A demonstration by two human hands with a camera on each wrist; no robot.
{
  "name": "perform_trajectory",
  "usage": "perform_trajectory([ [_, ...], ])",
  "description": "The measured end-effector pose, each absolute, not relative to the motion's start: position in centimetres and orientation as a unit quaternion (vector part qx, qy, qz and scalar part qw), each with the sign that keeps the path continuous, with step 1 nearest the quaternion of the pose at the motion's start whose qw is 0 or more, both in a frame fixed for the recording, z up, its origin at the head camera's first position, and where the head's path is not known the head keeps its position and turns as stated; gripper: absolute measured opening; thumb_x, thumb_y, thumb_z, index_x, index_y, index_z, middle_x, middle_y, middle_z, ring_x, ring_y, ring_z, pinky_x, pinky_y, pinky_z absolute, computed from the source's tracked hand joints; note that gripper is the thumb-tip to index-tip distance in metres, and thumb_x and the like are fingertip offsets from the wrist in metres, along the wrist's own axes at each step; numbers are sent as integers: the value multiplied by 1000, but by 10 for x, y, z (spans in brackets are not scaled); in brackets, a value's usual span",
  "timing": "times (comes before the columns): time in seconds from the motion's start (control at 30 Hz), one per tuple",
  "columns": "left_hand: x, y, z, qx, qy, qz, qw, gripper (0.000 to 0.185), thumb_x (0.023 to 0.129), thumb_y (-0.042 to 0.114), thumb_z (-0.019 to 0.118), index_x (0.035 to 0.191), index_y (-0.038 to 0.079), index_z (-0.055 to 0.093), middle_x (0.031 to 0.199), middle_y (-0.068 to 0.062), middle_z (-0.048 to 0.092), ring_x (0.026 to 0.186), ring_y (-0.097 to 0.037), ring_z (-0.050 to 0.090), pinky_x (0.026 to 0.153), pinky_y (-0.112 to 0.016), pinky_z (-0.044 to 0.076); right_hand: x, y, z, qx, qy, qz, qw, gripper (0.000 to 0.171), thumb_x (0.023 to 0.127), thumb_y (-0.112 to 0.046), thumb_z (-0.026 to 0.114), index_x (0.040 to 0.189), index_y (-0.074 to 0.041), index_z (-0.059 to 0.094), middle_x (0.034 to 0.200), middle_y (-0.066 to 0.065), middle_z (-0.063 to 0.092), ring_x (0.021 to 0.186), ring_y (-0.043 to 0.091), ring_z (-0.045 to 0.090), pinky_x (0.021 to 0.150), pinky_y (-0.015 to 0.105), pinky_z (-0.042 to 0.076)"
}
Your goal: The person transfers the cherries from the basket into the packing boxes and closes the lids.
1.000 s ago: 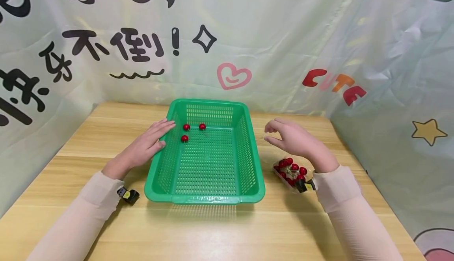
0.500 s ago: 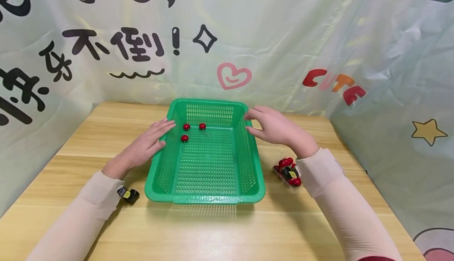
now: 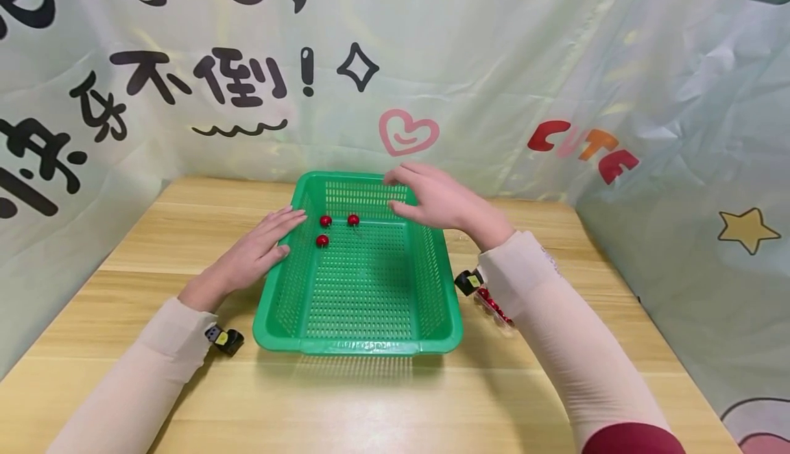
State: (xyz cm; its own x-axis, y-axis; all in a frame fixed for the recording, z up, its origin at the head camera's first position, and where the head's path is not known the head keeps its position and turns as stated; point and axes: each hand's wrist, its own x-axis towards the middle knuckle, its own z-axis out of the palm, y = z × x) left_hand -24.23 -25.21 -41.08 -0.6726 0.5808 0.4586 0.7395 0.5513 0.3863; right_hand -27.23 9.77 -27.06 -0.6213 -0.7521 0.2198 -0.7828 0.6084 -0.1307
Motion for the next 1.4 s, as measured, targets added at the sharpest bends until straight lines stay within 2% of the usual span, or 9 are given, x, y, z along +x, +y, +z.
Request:
perform_trajectory([
  [0.33, -242, -250, -410, -383, -868, -283, 141, 50, 102, 16, 44, 150, 2, 36, 154, -18, 33, 145, -41, 19, 118, -53, 8, -287, 57, -283, 423, -892, 154, 42, 51, 96, -35, 58, 138, -7, 50, 137, 6, 53, 124, 23, 50, 107, 36, 37],
  [0.57, -241, -250, -411, -381, -870, -282, 135, 50, 103, 16, 43, 150, 3, 35, 155, -16, 32, 145, -40, 18, 118, -53, 8, -297, 35, -303, 395, -904, 164, 2, 65, 97, -47, 54, 149, -12, 39, 151, 5, 41, 139, 21, 35, 114, 40, 30],
  [0.73, -240, -250, -411, -381, -870, -284, 135, 50, 102, 16, 44, 150, 2, 36, 155, -17, 33, 145, -40, 18, 118, -54, 8, -304, 21, -318, 373, -914, 153, -35, 69, 96, -51, 54, 153, -18, 34, 156, 1, 33, 142, 21, 29, 114, 43, 29],
  [0.97, -240, -248, -412, -379, -871, -283, 133, 51, 103, 16, 43, 151, 5, 35, 156, -14, 32, 146, -37, 17, 118, -53, 8, -310, 6, -337, 363, -916, 152, -78, 72, 97, -54, 51, 154, -15, 31, 158, 2, 30, 145, 21, 24, 117, 40, 23],
  [1.03, -240, -248, -411, -378, -872, -283, 132, 51, 103, 16, 43, 151, 5, 34, 156, -14, 32, 146, -37, 17, 118, -53, 8, -313, 3, -343, 361, -914, 165, -87, 73, 97, -55, 50, 154, -14, 31, 158, 3, 30, 145, 21, 25, 117, 40, 24],
  [1.2, -240, -248, -409, -379, -871, -283, 132, 51, 103, 16, 43, 151, 5, 34, 156, -15, 32, 146, -38, 17, 118, -54, 8, -319, -2, -359, 333, -904, 235, -128, 72, 97, -53, 51, 153, -13, 32, 153, 5, 39, 139, 22, 37, 112, 39, 32],
  [1.4, -239, -250, -409, -374, -875, -281, 128, 50, 103, 16, 43, 151, 3, 35, 156, -14, 31, 146, -37, 17, 119, -49, 6, -327, -3, -374, 290, -896, 292, -164, 70, 96, -58, 48, 151, -14, 39, 148, 4, 46, 134, 23, 43, 107, 41, 39],
])
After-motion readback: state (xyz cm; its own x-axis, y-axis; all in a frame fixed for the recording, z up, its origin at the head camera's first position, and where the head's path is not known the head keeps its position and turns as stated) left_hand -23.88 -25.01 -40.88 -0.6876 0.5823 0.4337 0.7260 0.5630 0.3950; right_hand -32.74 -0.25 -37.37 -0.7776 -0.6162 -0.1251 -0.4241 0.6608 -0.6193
